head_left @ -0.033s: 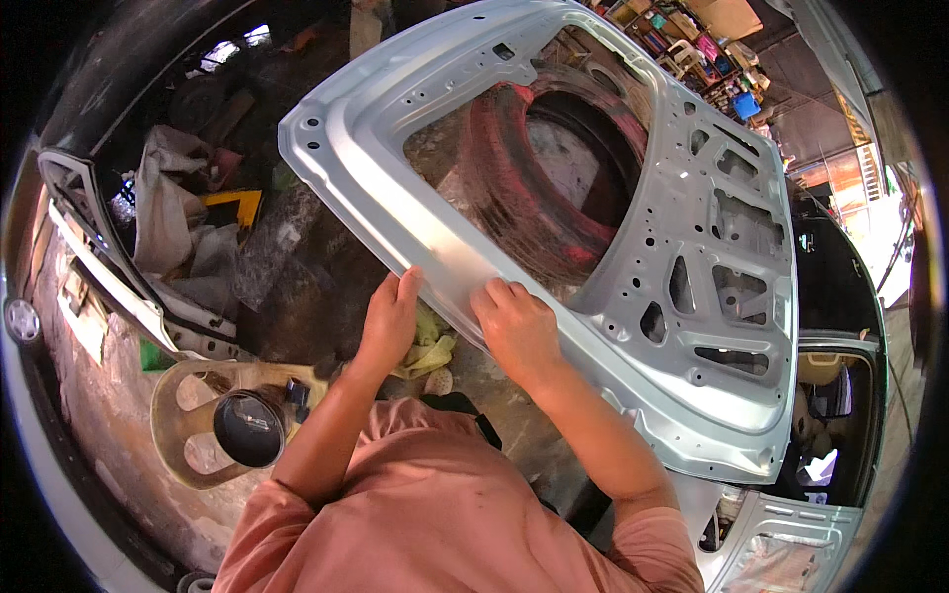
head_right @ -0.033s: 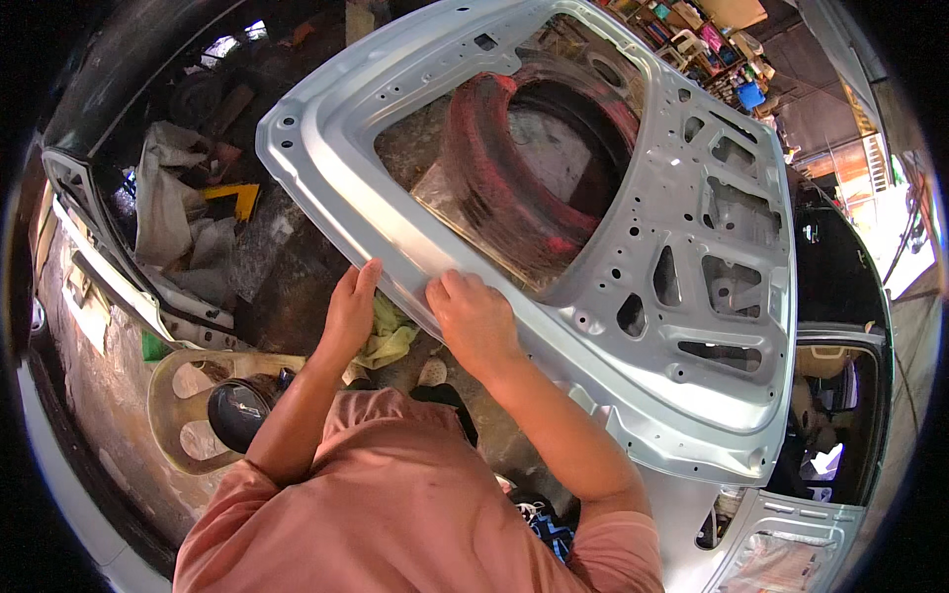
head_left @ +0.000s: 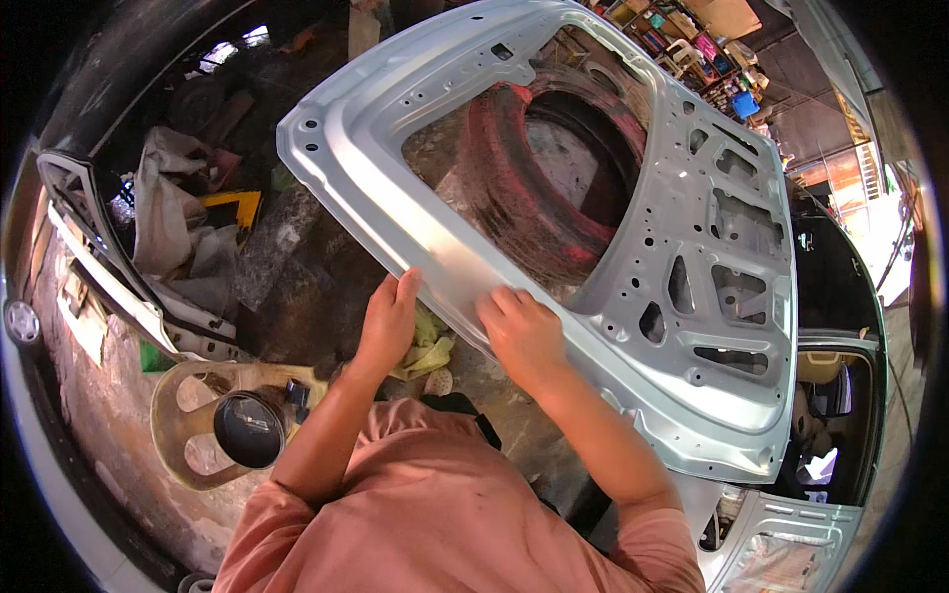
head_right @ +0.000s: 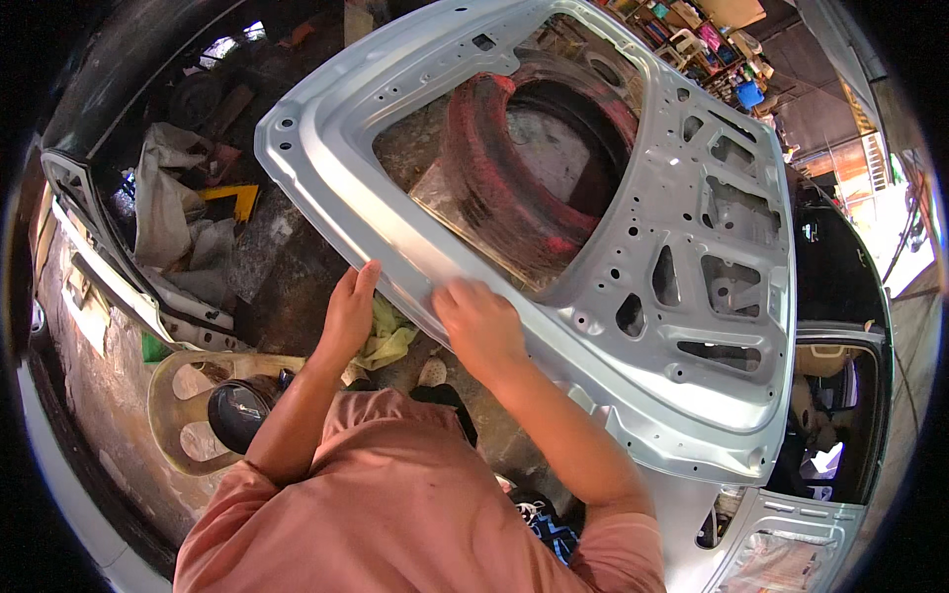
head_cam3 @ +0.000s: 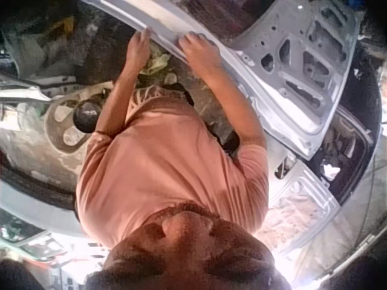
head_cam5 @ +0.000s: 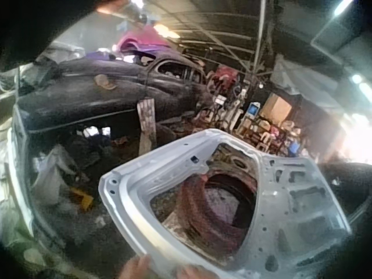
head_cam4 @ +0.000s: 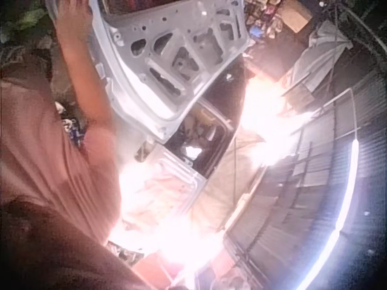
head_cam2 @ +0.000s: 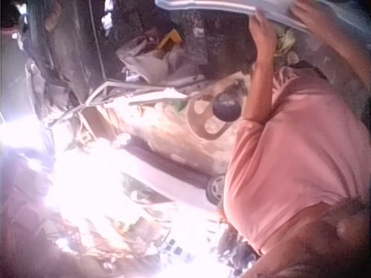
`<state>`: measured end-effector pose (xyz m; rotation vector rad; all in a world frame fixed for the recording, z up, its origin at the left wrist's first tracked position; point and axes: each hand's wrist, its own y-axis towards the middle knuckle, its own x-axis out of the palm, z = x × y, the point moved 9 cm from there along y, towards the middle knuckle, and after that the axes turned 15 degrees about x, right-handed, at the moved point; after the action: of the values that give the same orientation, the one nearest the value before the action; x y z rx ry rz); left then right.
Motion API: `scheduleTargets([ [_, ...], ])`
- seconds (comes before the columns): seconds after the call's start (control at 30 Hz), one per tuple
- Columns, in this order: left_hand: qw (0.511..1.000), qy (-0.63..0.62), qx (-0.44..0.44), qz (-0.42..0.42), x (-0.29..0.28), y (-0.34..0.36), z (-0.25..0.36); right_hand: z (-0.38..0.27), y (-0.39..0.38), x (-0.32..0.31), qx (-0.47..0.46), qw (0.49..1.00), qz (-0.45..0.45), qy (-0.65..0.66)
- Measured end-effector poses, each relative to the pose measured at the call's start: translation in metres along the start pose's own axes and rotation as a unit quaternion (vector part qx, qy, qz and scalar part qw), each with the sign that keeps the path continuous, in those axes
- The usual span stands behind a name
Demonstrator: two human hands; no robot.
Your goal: The person sands the surface of a large, light-colored car door panel using a sanding block. They repeatedly rub the block along the edges and flat areas of the panel, occasionally dipping the block into a bucket of water and wiping it with a cloth.
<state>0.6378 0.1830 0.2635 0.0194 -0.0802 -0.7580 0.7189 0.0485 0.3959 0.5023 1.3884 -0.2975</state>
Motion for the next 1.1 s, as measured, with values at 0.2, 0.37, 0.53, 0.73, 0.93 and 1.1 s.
scheduleTargets([
  [0.2,0.998,0.013,-0.04,-0.045,0.006,-0.002,-0.006,0.033,-0.061,-0.011,0.004,1.0,-0.002,-0.011],
  [0.37,0.999,-0.038,-0.015,-0.035,0.007,0.001,0.0,-0.013,0.017,0.003,-0.032,0.999,-0.004,0.012],
  [0.53,0.999,0.005,-0.023,-0.028,-0.003,0.0,-0.007,0.013,-0.028,-0.001,-0.007,1.0,-0.014,0.002],
  [0.73,0.999,-0.013,-0.011,-0.035,0.0,0.002,0.002,0.047,-0.08,-0.021,0.08,0.993,-0.082,-0.013],
  [0.93,0.997,0.005,-0.024,-0.071,0.002,0.006,-0.005,-0.004,-0.059,-0.027,0.16,0.959,-0.034,0.231],
  [1.1,0.994,0.05,-0.057,-0.075,-0.006,0.006,0.002,-0.025,-0.041,-0.004,0.196,0.949,-0.011,0.245],
])
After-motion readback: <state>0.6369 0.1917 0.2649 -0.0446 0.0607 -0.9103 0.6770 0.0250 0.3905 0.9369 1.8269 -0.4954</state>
